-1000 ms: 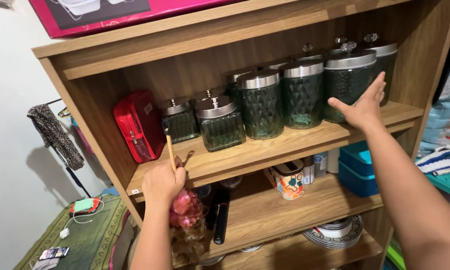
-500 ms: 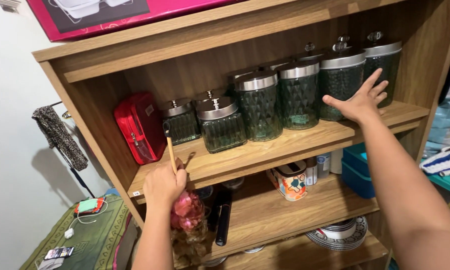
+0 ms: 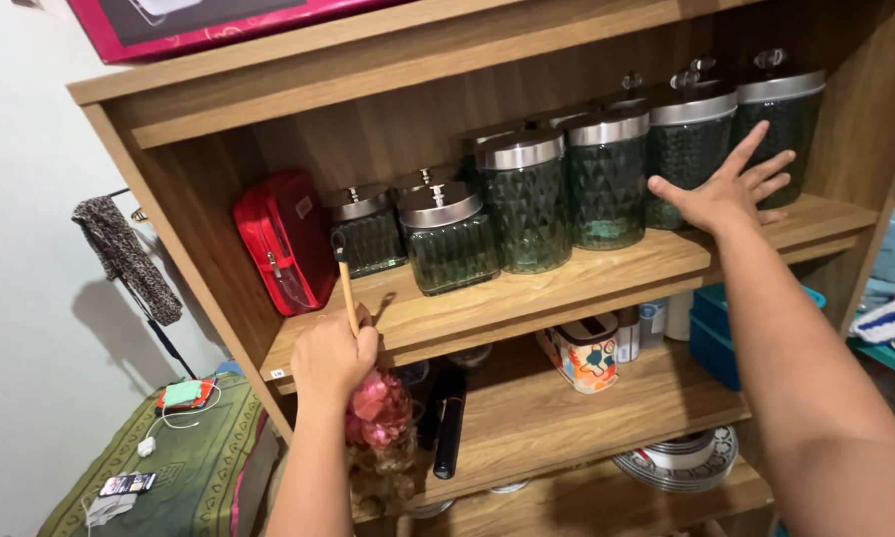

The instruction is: Cleaning and organizing kitchenware on a wooden shelf using a duster and spray.

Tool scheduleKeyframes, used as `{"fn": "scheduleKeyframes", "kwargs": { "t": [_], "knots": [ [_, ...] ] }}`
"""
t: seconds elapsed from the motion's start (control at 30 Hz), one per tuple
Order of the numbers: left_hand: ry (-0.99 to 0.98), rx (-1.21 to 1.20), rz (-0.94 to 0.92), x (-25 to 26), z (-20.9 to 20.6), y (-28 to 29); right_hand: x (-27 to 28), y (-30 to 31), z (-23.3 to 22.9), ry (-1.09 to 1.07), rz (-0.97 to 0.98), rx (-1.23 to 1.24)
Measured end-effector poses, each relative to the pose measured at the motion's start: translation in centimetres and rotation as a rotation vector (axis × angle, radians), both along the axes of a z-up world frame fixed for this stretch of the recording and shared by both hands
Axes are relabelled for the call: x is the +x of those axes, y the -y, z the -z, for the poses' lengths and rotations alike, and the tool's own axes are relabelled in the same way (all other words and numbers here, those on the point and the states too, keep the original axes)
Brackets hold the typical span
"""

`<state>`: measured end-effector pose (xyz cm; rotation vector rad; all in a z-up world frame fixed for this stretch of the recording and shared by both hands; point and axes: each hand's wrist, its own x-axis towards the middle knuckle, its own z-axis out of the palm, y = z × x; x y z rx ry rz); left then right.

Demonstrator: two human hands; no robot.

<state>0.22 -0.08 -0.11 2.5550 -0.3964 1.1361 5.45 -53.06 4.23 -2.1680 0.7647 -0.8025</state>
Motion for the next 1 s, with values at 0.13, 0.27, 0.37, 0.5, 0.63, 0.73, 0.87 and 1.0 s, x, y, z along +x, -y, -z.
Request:
{"fn": "scheduleKeyframes", "kwargs": {
  "t": [0.13, 0.27, 0.37, 0.5, 0.63, 0.73, 0.87, 1.0],
  "knots": [
    [-0.001, 0.002, -0.004, -0.1, -0.1, 0.0, -0.3, -1.0, 1.4, 0.115, 0.037, -0.135],
    [0.033, -0.014, 0.002, 0.2, 0.2, -0.3, -0.1, -4.4, 2.4, 0.320, -0.100, -0.532],
    [-0.006, -0.024, -0.006, -0.4, -0.3, 0.0, -1.0, -8.2, 1.7, 0.222, -0.342, -0.665],
    [0.015, -0.016, 0.011, -0.4, -0.1, -0.2, -2.6, -11.5, 0.8, -0.024, -0.244, -0.627],
    [-0.003, -0.041, 0.000, -0.2, -0.2, -0.1, -3.3, -15.5, 0.2, 0.118, -0.223, -0.540],
    [0.022, -0.041, 0.030, -0.1, 0.0, -0.3, -3.4, -18.2, 0.5, 0.219, -0.332, -0.516],
    [0.023, -0.058, 0.059, -0.1, 0.0, -0.4, -2.3, -19.7, 0.1, 0.083, -0.418, -0.422],
    [-0.023, -0.031, 0.000, 0.4, 0.2, -0.6, -2.4, -20.5, 0.0, -0.045, -0.364, -0.402]
  ]
}}
